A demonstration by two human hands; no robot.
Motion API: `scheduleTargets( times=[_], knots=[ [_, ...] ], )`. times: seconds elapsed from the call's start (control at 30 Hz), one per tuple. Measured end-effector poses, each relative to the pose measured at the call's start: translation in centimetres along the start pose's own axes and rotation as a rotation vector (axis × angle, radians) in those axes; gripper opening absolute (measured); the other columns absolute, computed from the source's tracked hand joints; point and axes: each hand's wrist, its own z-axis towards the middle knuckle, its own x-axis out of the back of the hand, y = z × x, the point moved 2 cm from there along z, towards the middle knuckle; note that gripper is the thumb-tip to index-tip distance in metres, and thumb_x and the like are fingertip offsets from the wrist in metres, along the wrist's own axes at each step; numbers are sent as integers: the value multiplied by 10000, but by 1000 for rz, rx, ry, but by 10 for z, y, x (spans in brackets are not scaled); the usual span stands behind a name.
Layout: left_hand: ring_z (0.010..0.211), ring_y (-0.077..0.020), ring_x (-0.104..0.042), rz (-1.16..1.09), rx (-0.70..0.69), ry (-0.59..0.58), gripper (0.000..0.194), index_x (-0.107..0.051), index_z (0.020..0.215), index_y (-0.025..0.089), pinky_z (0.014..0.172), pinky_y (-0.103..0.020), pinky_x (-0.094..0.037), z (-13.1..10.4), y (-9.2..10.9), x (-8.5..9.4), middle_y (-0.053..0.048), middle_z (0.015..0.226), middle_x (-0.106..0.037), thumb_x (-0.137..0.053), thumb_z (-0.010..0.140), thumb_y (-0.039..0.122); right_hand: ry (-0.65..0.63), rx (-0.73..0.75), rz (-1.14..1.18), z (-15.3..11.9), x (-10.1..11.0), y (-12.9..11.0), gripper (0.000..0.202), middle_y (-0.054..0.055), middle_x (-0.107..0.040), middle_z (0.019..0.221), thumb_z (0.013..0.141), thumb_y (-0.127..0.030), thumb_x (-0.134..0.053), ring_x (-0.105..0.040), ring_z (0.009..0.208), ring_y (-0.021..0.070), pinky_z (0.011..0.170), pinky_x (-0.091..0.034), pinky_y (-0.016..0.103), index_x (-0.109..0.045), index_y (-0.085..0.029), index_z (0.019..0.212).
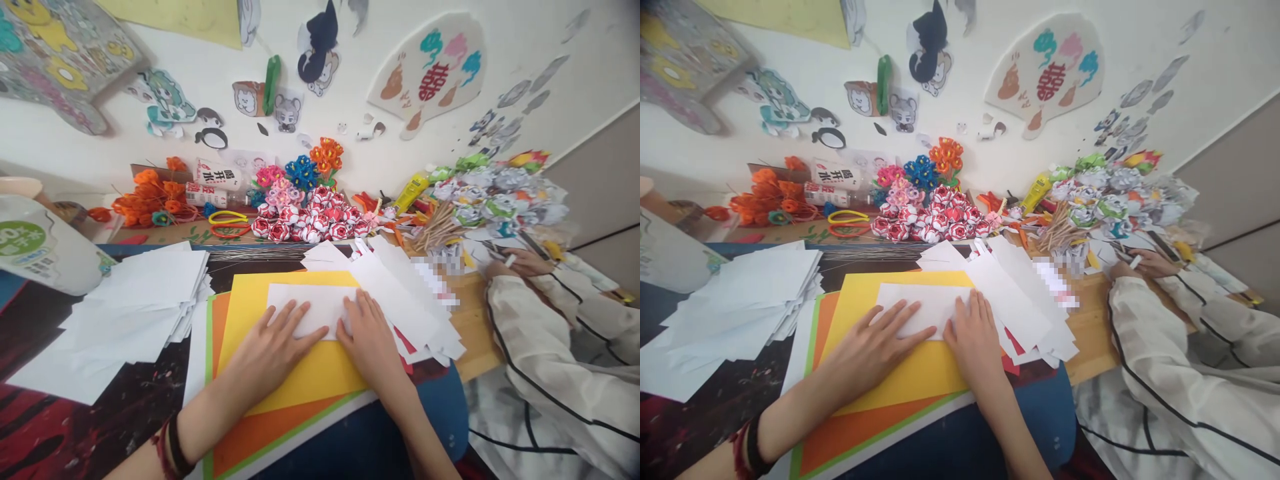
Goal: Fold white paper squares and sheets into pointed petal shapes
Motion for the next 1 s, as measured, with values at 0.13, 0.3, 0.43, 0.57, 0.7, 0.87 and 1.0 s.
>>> scheduleTargets(
  times=[0.13,0.3,0.43,0.57,0.7,0.87,1.0],
  knots=[
    [1321,-296,-430,-5,-3,27,474,-264,1458,420,994,-473,-417,2,-1,1,-78,1480,-408,-325,988,402,4,1,-6,0,0,-1,445,227,-445,1400,874,-258,-505,-412,1313,315,1099,-332,441,-556,-73,1275],
    [1292,-302,-465,-29,33,62,514,-240,1474,394,1000,-475,-417,5,1,1,-88,1445,-458,-304,973,490,5,10,-24,-2,1,-1,443,222,-450,1400,879,-268,-502,-416,1314,314,1091,-341,444,-560,-81,1277],
    [1305,-335,-443,-28,5,67,604,-255,1474,378,1008,-490,-404,5,3,0,-123,1460,-430,-300,920,616,17,21,-46,-2,1,-1,439,220,-449,1402,885,-275,-497,-411,1319,307,1095,-327,453,-559,-86,1276],
    [1297,-372,-442,14,-53,42,705,-217,1479,388,994,-502,-402,4,1,2,-170,1462,-410,-377,857,677,3,29,-76,-1,0,-2,451,229,-434,1412,887,-282,-498,-398,1327,310,1105,-301,452,-548,-83,1289],
    [1278,-383,-461,48,-98,17,768,-169,1484,400,967,-499,-416,6,0,4,-185,1448,-424,-432,823,692,-14,32,-97,-1,1,-1,464,233,-427,1416,891,-287,-491,-389,1331,316,1104,-292,452,-536,-85,1306],
    [1261,-388,-476,78,-117,-7,805,-211,1480,387,968,-503,-405,9,1,5,-189,1428,-449,-479,788,702,-10,41,-113,-1,2,-1,460,237,-433,1409,894,-288,-482,-395,1324,325,1104,-278,461,-537,-92,1307],
    [1288,-376,-447,43,-156,-27,752,-251,1462,415,984,-514,-387,7,-1,4,-161,1457,-420,-460,798,699,12,52,-123,-2,2,-2,445,231,-445,1402,893,-276,-483,-400,1319,318,1104,-270,468,-545,-97,1296]
  ],
)
